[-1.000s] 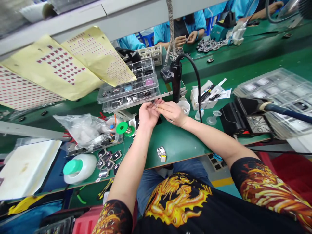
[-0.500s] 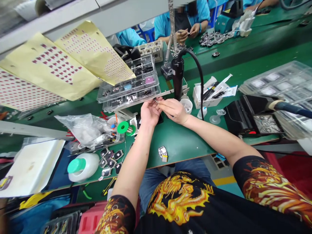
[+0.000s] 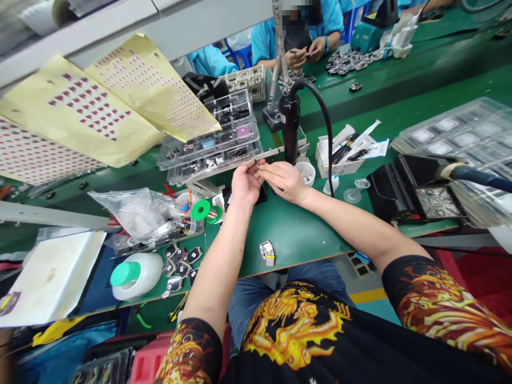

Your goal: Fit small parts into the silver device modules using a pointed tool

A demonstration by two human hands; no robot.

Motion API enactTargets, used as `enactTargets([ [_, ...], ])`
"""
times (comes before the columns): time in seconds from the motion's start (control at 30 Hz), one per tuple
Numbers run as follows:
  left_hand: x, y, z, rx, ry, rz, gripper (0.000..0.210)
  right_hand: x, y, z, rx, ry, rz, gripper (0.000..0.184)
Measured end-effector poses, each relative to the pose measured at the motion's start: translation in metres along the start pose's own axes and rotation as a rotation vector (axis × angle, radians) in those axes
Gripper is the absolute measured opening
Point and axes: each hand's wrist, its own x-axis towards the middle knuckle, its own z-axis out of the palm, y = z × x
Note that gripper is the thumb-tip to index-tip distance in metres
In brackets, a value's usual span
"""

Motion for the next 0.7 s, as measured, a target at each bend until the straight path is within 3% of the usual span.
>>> enactTargets([
  [0.4,0.0051,0.0013,-0.0027,0.111,0.047,0.033,0.008,0.0018,-0.0030,0.0003,-0.013,0.085,-0.062,0.026],
  [0.7,0.0069,-0.0009,-0.0067,0.158,0.047,0.078,0.005,-0.0040,-0.0027,-0.0012,-0.036,-0.072,0.012,0.030],
])
